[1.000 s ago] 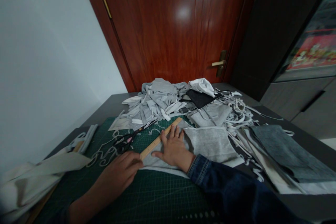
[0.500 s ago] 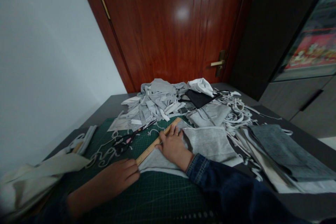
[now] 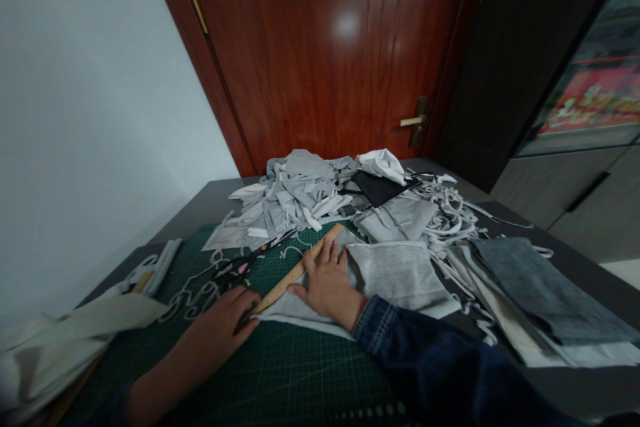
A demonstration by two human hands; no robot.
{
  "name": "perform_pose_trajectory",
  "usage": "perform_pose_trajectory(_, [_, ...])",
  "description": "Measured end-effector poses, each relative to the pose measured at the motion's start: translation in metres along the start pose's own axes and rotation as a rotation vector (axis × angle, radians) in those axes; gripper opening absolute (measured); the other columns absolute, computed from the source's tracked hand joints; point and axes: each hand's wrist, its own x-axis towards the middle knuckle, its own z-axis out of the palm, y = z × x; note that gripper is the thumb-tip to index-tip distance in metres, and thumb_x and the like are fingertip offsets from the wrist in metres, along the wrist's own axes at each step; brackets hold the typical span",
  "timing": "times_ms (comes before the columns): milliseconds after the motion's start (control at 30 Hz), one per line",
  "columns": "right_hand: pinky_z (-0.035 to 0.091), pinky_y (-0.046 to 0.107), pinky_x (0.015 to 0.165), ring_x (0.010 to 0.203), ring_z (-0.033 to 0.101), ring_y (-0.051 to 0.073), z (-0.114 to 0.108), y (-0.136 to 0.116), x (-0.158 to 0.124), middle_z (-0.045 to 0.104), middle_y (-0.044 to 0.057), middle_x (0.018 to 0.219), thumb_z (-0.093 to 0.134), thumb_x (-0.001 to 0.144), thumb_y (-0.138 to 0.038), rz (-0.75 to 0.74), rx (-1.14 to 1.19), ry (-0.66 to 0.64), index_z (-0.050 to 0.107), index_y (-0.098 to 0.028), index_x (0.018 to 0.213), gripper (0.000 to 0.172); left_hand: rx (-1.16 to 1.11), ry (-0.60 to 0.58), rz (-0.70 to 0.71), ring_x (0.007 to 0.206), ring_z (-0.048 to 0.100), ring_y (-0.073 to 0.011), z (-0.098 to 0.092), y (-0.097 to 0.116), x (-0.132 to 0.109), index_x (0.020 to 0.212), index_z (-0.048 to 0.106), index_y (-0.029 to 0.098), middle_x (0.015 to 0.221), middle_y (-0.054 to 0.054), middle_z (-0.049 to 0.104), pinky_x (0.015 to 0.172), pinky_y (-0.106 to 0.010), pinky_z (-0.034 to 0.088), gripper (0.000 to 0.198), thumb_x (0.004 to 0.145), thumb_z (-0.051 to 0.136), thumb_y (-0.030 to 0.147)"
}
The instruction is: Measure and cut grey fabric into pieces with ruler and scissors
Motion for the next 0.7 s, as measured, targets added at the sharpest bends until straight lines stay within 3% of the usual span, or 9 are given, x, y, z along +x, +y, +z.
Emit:
perform_pose_trajectory(133, [0.006,0.071,0.118,0.154,0.007,0.053,0.004,0.002,-0.003,0.007,0.029,0.170,0.037,0.091,-0.085,-0.005,0.046,0.007,0.029,-0.015,0.164,0.101,0.011,-0.026,-0.001,0.113,0.062,-0.0248,0.001,0.000,-0.005,0.112,0.061,0.020,0.115,-0.008,0.064,0.097,-0.041,0.051,0.024,0.090,0.053,0.017])
perform_pose_trajectory(367, [0.012,0.070,0.119,0.155,0.006,0.052,0.004,-0.003,-0.006,0.006,0.034,0.168,0.039,0.091,-0.084,0.065,0.056,0.035,0.017,-0.003,0.164,0.111,0.156,-0.019,-0.034,0.108,0.067,-0.0276,0.011,0.007,-0.006,0.141,0.055,0.014,0.116,-0.014,0.063,0.096,-0.044,0.054,0.054,0.088,0.045,0.007])
perform_pose_trajectory(533, [0.014,0.067,0.121,0.156,0.006,0.049,0.004,-0.004,-0.004,0.002,0.034,0.167,0.051,0.086,-0.084,0.080,0.060,0.058,0.016,0.000,0.163,0.120,0.124,0.051,0.083,0.093,0.069,-0.0214,0.017,-0.003,0.002,0.144,0.057,0.024,0.105,-0.007,0.065,0.088,-0.035,0.056,0.063,0.085,0.046,0.007])
perform_pose_trajectory(700, [0.009,0.067,0.121,0.156,0.003,0.049,0.006,-0.003,-0.003,0.001,0.035,0.166,0.055,0.085,-0.083,0.082,0.077,0.046,0.016,0.001,0.163,0.121,0.059,0.129,0.182,0.094,0.068,-0.0212,0.016,-0.006,0.002,0.147,0.057,0.027,0.100,-0.005,0.068,0.090,-0.034,0.055,0.069,0.081,0.049,0.007])
